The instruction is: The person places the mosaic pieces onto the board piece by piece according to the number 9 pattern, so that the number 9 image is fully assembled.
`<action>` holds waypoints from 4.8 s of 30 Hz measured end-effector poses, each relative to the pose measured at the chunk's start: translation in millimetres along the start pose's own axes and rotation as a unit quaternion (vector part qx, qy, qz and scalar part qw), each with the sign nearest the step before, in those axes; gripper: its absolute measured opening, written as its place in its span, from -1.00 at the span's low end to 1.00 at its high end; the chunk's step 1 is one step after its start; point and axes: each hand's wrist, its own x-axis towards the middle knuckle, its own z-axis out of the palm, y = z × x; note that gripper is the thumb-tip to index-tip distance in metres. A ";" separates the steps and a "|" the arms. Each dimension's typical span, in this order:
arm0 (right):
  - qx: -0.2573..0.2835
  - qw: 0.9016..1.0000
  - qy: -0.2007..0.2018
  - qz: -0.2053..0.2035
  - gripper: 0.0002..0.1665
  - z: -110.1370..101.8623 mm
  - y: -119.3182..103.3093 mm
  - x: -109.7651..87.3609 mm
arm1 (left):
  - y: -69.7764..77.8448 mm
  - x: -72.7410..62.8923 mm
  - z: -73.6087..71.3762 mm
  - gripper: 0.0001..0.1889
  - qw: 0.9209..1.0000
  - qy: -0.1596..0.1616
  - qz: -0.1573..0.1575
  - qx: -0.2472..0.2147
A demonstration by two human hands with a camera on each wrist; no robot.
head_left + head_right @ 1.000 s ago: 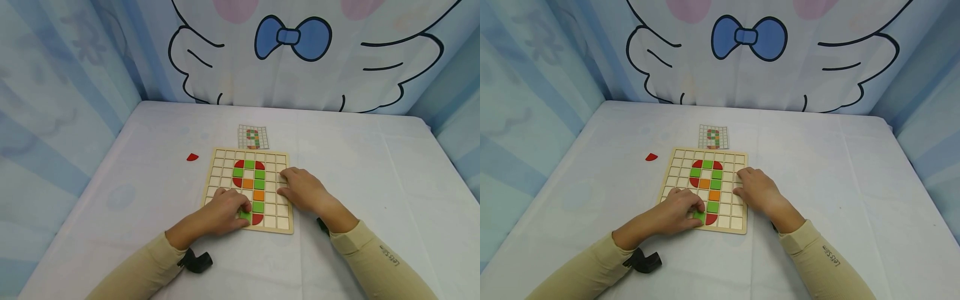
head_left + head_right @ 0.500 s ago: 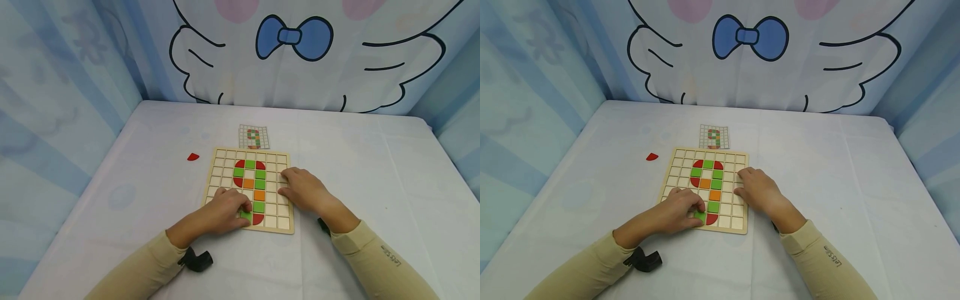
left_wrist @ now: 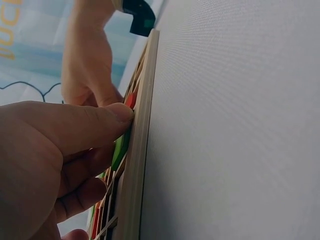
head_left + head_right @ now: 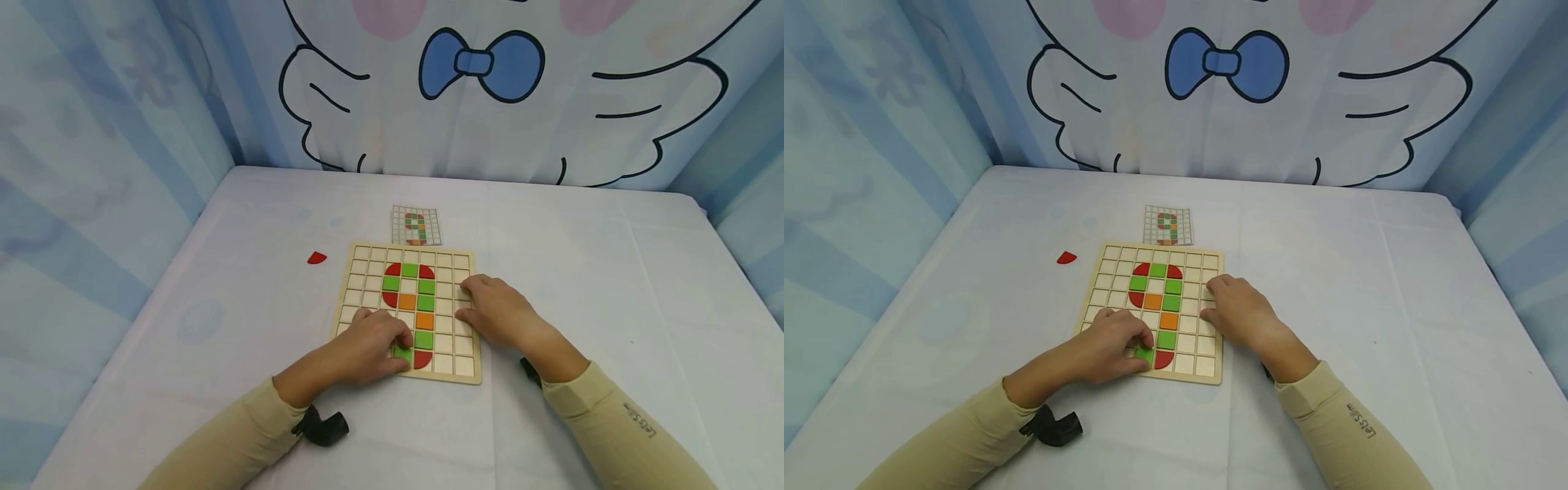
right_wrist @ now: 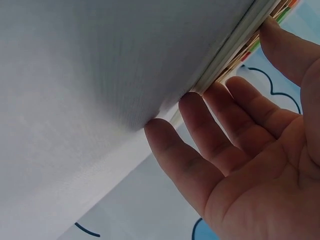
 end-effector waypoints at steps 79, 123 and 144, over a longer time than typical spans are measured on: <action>-0.033 0.999 -0.002 -0.005 -0.48 0.3 3.8 1.9 | -135.5 -5.0 -70.1 -0.51 0.964 0.133 -0.227 -0.045; -0.047 0.999 0.004 -0.015 -0.49 2.0 4.5 4.2 | -133.0 3.7 -61.9 -0.67 0.969 0.139 -0.202 -0.030; -0.046 0.999 0.005 -0.012 -0.49 2.6 4.5 4.4 | -131.6 5.5 -60.2 -0.61 0.960 0.159 -0.227 -0.023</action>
